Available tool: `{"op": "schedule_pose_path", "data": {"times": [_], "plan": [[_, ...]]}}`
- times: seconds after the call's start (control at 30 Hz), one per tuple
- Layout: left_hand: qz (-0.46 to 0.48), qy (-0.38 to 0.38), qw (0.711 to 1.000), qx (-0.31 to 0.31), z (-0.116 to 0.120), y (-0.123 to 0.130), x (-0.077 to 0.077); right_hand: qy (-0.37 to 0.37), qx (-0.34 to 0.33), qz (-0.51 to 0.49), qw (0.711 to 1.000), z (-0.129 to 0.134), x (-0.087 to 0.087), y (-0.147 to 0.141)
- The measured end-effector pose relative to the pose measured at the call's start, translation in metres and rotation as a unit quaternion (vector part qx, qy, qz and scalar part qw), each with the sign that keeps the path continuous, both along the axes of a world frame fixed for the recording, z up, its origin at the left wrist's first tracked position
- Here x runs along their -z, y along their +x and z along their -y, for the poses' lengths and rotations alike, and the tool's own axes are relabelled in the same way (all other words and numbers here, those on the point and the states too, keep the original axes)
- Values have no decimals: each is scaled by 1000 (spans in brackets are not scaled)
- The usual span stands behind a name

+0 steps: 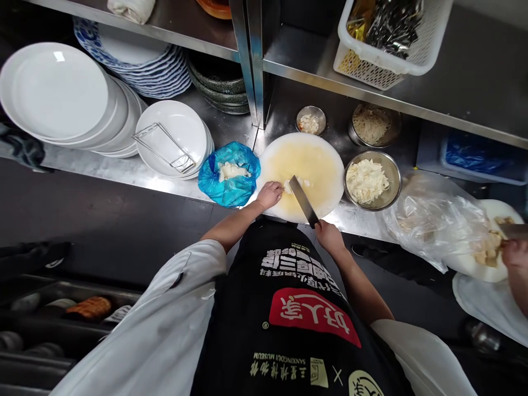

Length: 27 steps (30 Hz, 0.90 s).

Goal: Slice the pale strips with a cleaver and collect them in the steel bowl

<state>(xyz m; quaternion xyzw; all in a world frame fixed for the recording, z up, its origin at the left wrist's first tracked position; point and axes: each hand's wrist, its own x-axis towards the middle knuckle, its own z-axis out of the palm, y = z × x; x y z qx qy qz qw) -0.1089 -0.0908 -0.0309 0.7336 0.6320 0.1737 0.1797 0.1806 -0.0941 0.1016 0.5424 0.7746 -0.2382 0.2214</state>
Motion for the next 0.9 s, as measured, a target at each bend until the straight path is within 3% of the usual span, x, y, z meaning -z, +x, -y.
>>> {"op": "schedule_pose_path", "data": {"times": [0.13, 0.27, 0.4, 0.47, 0.53, 0.63, 0.8, 0.9], "plan": [[12, -1, 1000, -22, 2, 1, 1, 64, 35, -54, 996, -4, 1, 0], [22, 0, 999, -47, 3, 6, 2, 2, 47, -12, 999, -16, 12, -6], [43, -3, 992, -118, -4, 19, 0, -11, 53, -32, 998, -15, 13, 37], [56, 4, 987, -149, -13, 30, -2, -24, 104, -87, 991, -8, 14, 65], [67, 9, 988, -141, -24, 43, -4, -80, 183, -156, 968, 0, 21, 84], [84, 10, 991, -102, -42, 65, -5, -183, 270, -247, 912, 7, 39, 90], [111, 24, 988, -108, -54, 100, -1, -237, 316, -318, 862, 0, 69, 62], [108, 22, 983, -145, -52, 116, -2, -258, 330, -350, 838, -3, 81, 43]]}}
